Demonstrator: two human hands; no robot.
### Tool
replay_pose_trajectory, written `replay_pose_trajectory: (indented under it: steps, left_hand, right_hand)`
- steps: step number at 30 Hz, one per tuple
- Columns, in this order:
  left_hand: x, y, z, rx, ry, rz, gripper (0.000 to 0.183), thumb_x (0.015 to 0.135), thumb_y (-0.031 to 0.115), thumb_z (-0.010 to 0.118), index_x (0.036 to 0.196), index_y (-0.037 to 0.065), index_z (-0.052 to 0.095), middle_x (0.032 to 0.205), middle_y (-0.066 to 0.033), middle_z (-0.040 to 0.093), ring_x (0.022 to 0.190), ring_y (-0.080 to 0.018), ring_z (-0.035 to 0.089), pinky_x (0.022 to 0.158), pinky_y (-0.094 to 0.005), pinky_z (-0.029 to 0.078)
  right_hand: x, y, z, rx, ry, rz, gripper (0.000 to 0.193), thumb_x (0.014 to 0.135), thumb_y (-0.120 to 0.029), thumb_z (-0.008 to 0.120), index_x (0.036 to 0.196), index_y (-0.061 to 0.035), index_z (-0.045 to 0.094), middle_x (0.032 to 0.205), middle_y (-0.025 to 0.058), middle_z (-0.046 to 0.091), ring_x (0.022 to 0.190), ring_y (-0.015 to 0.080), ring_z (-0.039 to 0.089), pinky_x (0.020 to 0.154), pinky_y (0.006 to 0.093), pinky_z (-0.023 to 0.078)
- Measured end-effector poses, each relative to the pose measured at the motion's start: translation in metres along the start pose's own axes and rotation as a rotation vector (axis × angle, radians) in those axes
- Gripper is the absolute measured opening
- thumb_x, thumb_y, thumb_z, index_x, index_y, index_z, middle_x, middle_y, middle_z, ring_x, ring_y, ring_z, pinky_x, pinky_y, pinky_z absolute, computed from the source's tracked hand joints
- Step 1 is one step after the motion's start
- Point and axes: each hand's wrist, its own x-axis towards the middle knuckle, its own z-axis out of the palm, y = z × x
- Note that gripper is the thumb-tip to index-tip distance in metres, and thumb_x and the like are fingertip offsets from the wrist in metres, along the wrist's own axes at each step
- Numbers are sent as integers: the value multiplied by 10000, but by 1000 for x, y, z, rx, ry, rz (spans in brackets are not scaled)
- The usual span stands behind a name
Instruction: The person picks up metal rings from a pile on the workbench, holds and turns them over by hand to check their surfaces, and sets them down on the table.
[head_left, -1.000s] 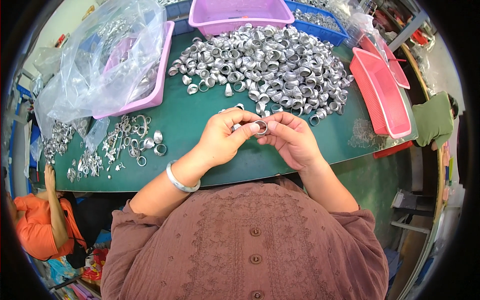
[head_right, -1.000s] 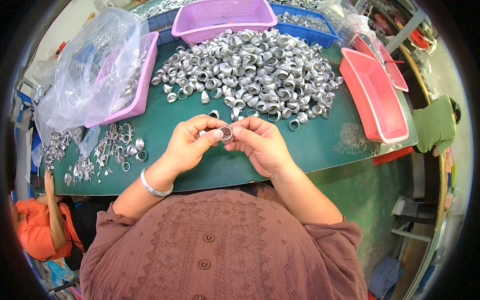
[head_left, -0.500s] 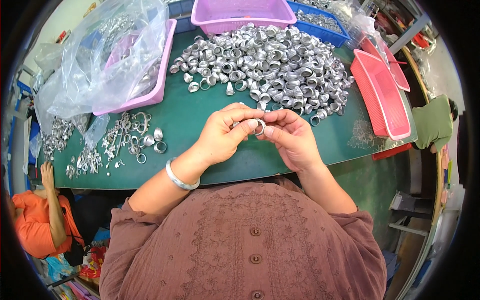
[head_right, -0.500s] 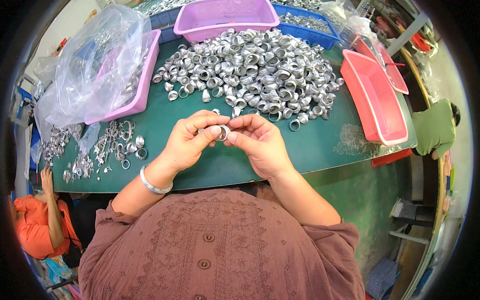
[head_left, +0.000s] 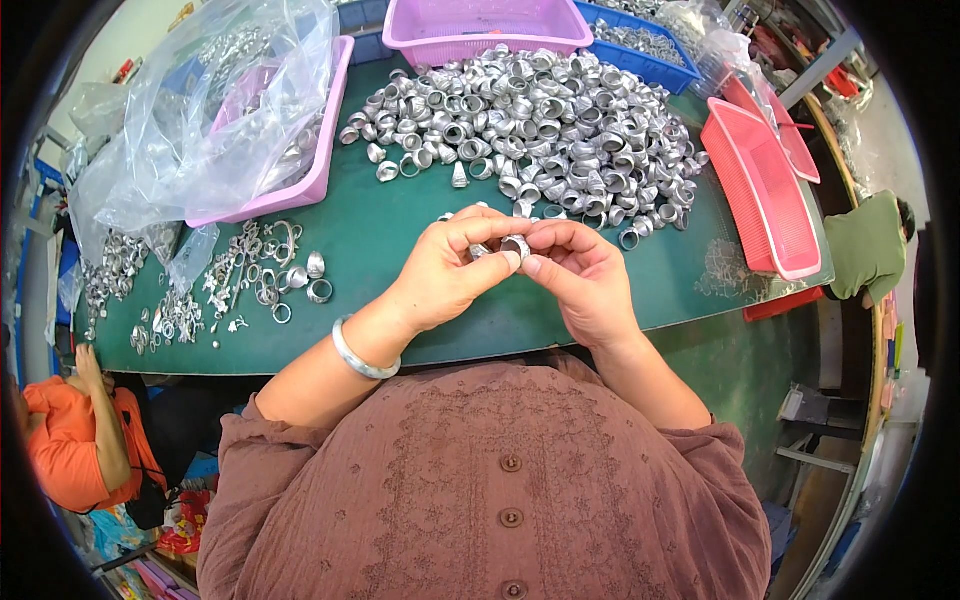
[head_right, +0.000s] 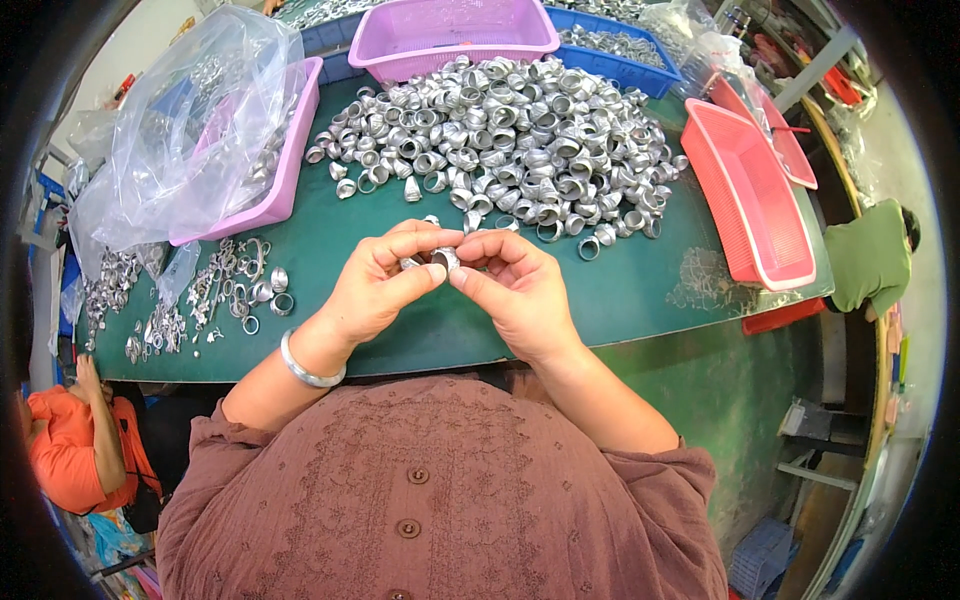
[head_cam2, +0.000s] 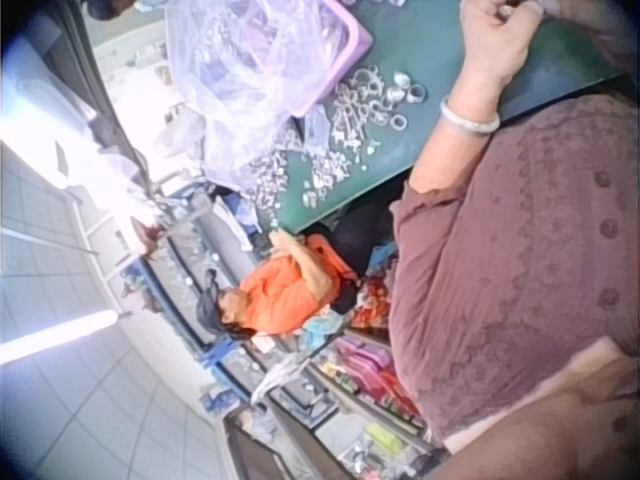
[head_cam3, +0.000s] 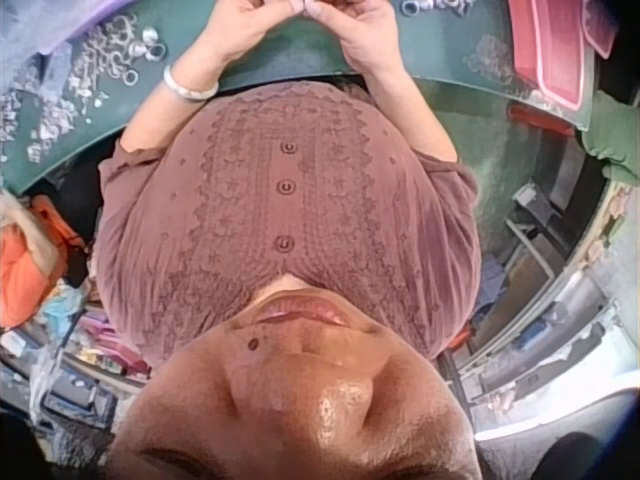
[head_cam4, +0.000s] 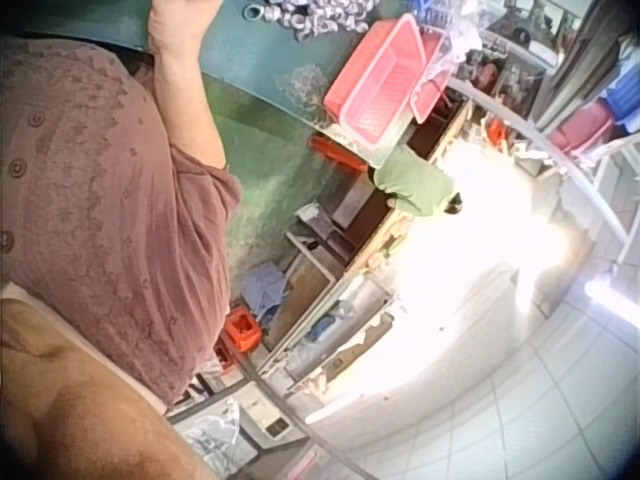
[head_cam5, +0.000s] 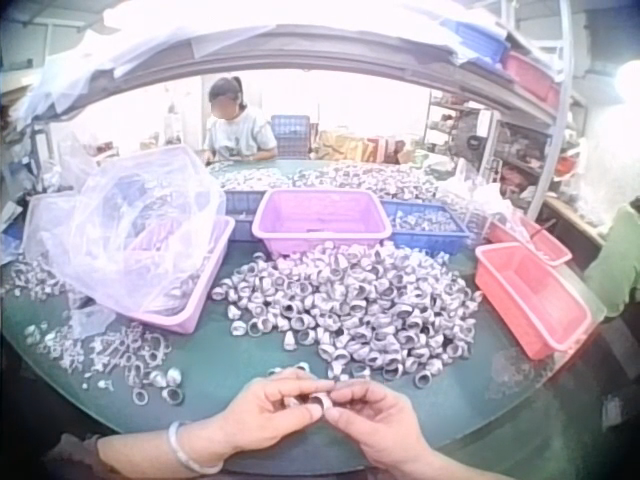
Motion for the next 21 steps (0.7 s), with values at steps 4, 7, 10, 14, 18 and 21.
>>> replay_pose_trajectory:
  steps: [4, 7, 10, 14, 18, 21]
  left_hand:
    - [-1, -3, 1, -21, -12, -8, 301, 770, 46, 580, 1070, 27, 594, 972, -38, 539, 946, -126, 469, 833, -259, 369]
    - [-1, -3, 1, 8, -18, -4, 305, 770, 52, 581, 1074, 28, 593, 974, -40, 548, 971, -136, 465, 859, -272, 361]
    - [-1, -1, 2, 12, -22, -12, 303, 774, 46, 568, 1075, 27, 592, 967, -39, 552, 976, -139, 465, 866, -276, 360]
    - [-1, -2, 3, -5, -15, -7, 312, 771, 10, 512, 1072, 24, 593, 931, -29, 541, 951, -134, 466, 853, -269, 362]
    - [-1, 1, 4, -10, -13, -21, 342, 753, -23, 472, 1069, 23, 595, 913, -23, 529, 928, -129, 463, 834, -259, 365]
    - [-2, 2, 4, -28, -13, -22, 357, 741, -39, 455, 1059, 26, 603, 917, -20, 525, 916, -124, 457, 814, -248, 365]
  right_hand:
    - [-1, 2, -1, -28, -22, -42, 158, 748, 56, 613, 889, 2, 565, 930, 52, 543, 861, 127, 538, 791, 265, 455]
    - [-1, 2, -1, -64, -23, -55, 150, 748, 57, 613, 882, 5, 570, 930, 53, 539, 862, 128, 537, 784, 262, 454]
    - [-1, 1, -1, -74, -22, -52, 132, 749, 59, 610, 866, 9, 577, 934, 51, 533, 855, 127, 535, 778, 257, 452]
    - [-2, 2, 0, -121, 7, -58, 115, 746, 59, 612, 847, 15, 582, 915, 46, 525, 832, 119, 531, 766, 251, 451]
    - [-3, 0, 2, -132, 15, -59, 108, 742, 57, 616, 836, 14, 585, 902, 40, 522, 821, 114, 528, 759, 247, 449]
    - [-3, 0, 2, -129, 18, -53, 102, 743, 56, 616, 830, 12, 587, 901, 38, 526, 821, 115, 529, 762, 244, 445]
